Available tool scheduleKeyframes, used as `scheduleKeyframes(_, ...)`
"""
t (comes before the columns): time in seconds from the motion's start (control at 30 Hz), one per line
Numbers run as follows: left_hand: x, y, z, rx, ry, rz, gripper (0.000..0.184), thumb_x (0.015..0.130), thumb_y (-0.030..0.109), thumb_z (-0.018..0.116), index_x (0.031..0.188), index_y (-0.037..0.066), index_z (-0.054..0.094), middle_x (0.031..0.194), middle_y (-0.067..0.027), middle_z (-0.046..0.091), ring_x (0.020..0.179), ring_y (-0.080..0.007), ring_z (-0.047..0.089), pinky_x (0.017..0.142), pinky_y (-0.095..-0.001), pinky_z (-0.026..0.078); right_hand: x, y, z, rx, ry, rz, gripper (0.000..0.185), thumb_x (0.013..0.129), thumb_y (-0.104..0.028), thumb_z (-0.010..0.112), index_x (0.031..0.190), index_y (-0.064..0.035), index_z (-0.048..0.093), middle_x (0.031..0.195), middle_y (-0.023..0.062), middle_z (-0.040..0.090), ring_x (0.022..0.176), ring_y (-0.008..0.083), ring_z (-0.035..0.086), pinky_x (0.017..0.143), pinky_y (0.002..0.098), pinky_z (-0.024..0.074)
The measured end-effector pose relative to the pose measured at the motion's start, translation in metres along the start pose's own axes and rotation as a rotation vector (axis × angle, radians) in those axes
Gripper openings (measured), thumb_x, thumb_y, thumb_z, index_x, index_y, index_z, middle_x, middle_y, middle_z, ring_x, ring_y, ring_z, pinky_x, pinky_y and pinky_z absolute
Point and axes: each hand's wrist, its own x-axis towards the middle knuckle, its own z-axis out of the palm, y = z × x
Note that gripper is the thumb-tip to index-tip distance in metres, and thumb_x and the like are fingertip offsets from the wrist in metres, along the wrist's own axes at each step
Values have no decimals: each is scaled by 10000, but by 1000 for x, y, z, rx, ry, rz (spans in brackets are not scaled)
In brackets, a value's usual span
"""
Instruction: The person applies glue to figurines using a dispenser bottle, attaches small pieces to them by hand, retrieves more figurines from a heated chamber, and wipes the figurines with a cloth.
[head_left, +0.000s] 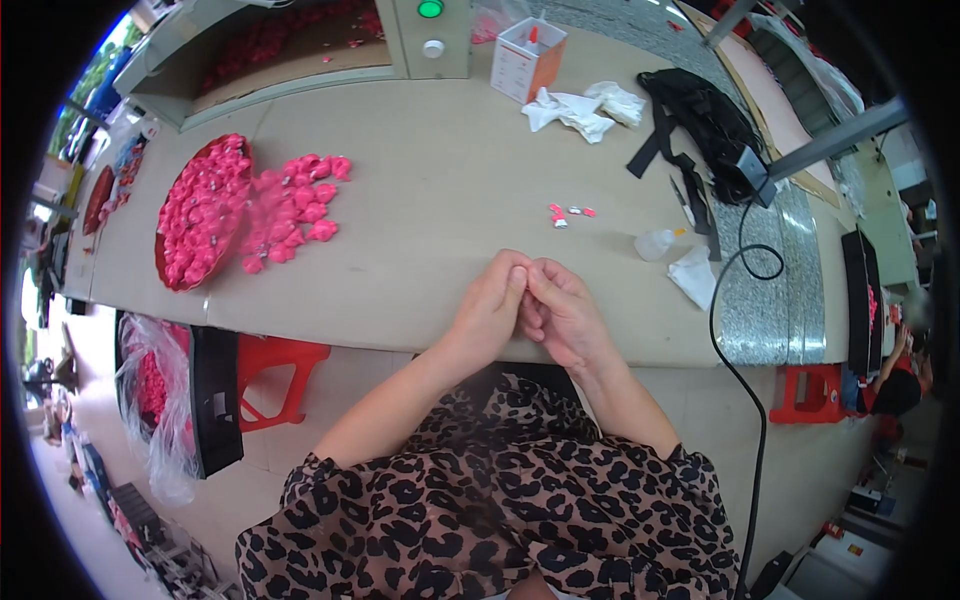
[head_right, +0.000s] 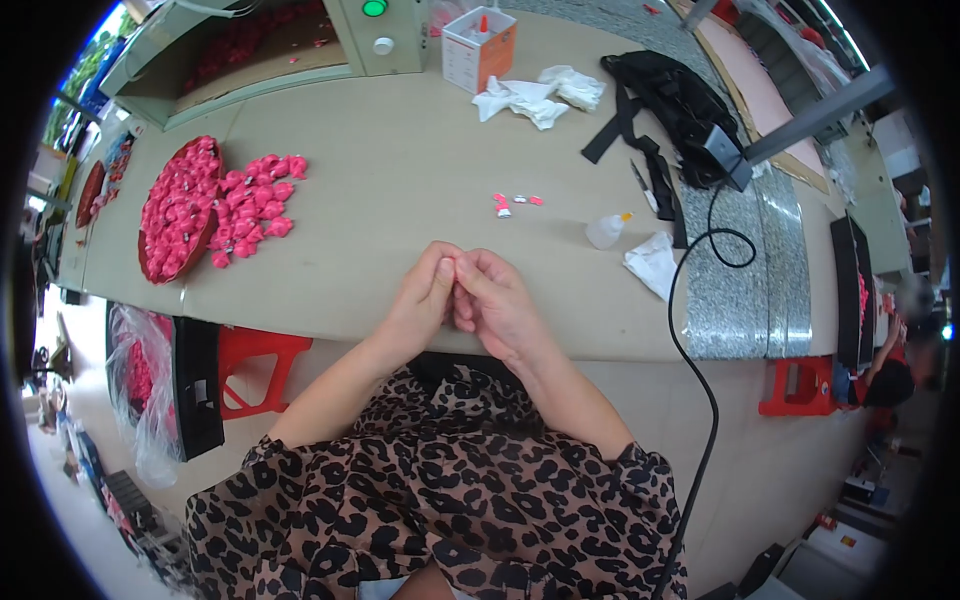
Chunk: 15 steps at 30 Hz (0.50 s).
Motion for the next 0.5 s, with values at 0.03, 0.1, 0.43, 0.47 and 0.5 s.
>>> scheduleKeyframes(0.03,0,2,0,1,9,-10,253,966,252,283,973,37,416,715,-30,459,577,-78,483,510,-219,474,0,0,1,-4,9,2,170,889,-236,518,857,-71,492,649,-3,477,494,71,429,416,201,327)
scheduleKeyframes(0.1,-1,6,2,-1,16,-30,250,966,243,287,968,31,420,710,-34,465,578,-79,487,503,-222,477,0,-1,1,-16,15,0,171,895,-235,508,852,-70,492,641,-4,476,493,70,431,415,201,328)
scheduleKeyframes(0.43,-1,11,3,-14,16,-20,251,966,230,284,962,21,424,683,-37,472,557,-83,486,491,-225,473,1,0,-2,-14,-10,-13,170,901,-230,496,849,-68,492,644,-3,483,486,71,432,410,202,332)
scheduleKeyframes(0.47,-1,10,3,-9,17,-14,251,967,228,282,962,21,424,678,-36,471,553,-83,485,488,-225,471,1,1,-1,-14,-2,-12,170,901,-230,496,849,-68,492,646,-3,483,486,71,432,410,201,332)
scheduleKeyframes(0.5,-1,9,3,-4,17,-8,251,967,227,281,961,21,425,673,-35,470,549,-83,483,485,-226,468,1,1,-1,-12,6,-12,170,901,-230,496,849,-68,492,648,-3,483,485,71,432,410,201,333)
